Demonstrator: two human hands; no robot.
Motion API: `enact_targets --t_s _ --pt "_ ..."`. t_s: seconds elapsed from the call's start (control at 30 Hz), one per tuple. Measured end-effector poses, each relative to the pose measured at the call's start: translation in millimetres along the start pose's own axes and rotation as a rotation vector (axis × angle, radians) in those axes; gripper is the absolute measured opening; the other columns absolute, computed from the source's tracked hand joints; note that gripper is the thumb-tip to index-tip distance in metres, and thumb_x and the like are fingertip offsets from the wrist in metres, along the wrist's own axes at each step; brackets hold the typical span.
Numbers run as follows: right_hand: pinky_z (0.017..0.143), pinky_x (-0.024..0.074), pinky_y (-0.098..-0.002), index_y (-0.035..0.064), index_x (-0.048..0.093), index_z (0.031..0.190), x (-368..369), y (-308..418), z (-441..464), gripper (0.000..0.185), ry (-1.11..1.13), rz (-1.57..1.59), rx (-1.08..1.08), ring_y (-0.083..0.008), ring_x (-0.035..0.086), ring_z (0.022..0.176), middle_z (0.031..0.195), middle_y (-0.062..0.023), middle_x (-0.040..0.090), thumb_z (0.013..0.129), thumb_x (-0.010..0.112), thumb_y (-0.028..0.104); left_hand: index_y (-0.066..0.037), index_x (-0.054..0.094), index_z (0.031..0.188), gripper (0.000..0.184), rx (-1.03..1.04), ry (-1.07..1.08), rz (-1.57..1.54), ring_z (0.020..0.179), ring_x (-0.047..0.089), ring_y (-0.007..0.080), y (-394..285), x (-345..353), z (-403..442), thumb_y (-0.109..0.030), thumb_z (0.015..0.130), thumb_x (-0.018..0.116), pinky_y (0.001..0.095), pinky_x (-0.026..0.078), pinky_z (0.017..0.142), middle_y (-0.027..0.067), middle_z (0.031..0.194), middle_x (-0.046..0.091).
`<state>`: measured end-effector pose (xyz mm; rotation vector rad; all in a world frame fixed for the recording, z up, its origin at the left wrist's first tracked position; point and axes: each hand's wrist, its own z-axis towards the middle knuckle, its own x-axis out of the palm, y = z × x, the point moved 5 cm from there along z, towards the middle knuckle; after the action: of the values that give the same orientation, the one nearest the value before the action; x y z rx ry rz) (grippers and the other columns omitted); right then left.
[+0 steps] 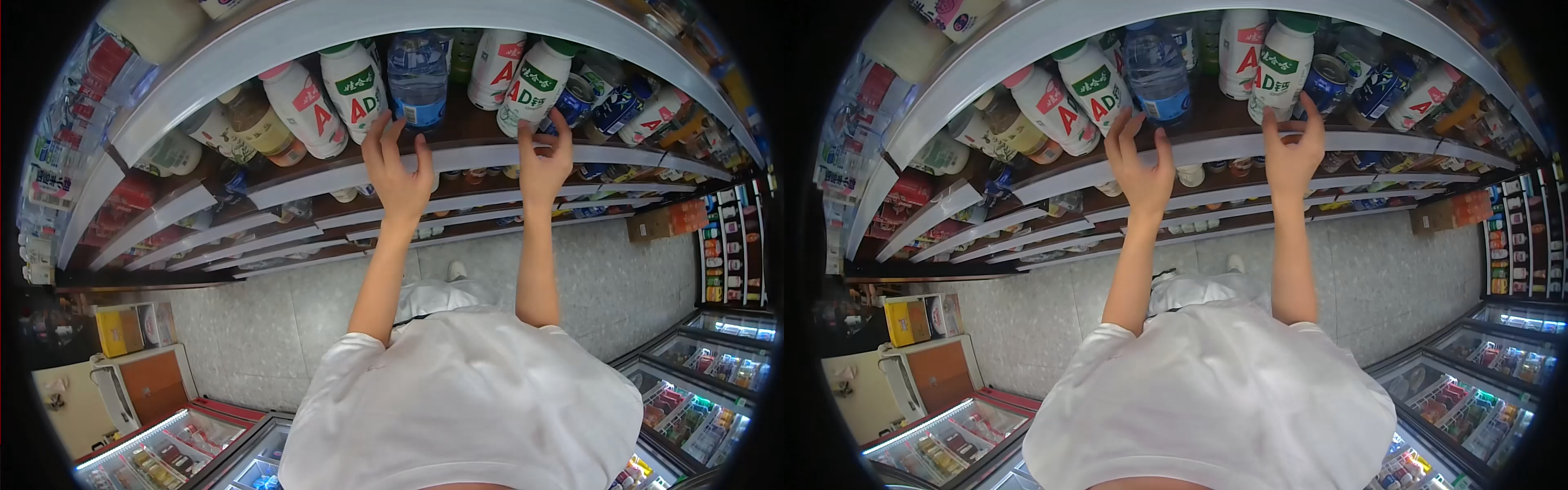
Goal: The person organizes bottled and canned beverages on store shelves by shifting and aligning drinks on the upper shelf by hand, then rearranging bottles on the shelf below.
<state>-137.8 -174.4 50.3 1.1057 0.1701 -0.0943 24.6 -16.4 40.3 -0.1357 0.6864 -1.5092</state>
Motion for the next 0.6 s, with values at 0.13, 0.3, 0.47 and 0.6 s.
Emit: enact_targets --t_s 0.13,0.3,0.47,0.6 --pt "0.055 0.0468 -0.0272 -0.0036 0.053 0.12 0.9 5.5 6.4 0.06 -0.099 -0.009 -0.147 -0.0165 0.06 0.073 0.108 -0.0162 0.058 0.071 0.079 0.019 0.002 0.045 0.127 0.056 -0.112 0.017 -0.017 0.115 0.051 0.0407 -10.2 14.1 8.9 -0.019 0.08 0.066 0.0417 0.042 0.093 0.0255 0.126 0.049" --pt "0.061 0.0487 -0.0322 -0.0041 0.053 0.121 7.1 18.3 10.3 0.07 -0.128 -0.234 -0.204 -0.0205 0.06 0.073 0.104 -0.0161 0.054 0.068 0.082 0.031 0.008 0.035 0.13 0.069 -0.187 0.005 0.001 0.105 0.056 0.0442 -24.3 24.7 21.8 -0.021 0.078 0.07 0.0429 0.045 0.088 0.0296 0.121 0.05" --pt "0.064 0.0488 -0.0388 -0.002 0.053 0.116 13.5 20.1 13.4 0.069 -0.245 -0.385 -0.28 -0.0286 0.059 0.074 0.106 -0.017 0.05 0.068 0.081 0.038 0.01 0.024 0.134 0.084 -0.172 0.01 0.158 0.104 0.056 0.0431 -20.5 35.9 33.6 -0.023 0.075 0.073 0.0436 0.048 0.083 0.0297 0.119 0.051" --pt "0.065 0.0486 -0.0412 0.0003 0.052 0.116 12.0 24.8 10.9 0.067 -0.196 -0.324 -0.217 -0.0331 0.06 0.078 0.106 -0.0179 0.051 0.068 0.081 0.036 0.007 0.029 0.133 0.084 -0.244 0.091 0.059 0.098 0.059 0.0423 -16.2 28.8 39.5 -0.025 0.071 0.076 0.0438 0.05 0.077 0.028 0.112 0.055"
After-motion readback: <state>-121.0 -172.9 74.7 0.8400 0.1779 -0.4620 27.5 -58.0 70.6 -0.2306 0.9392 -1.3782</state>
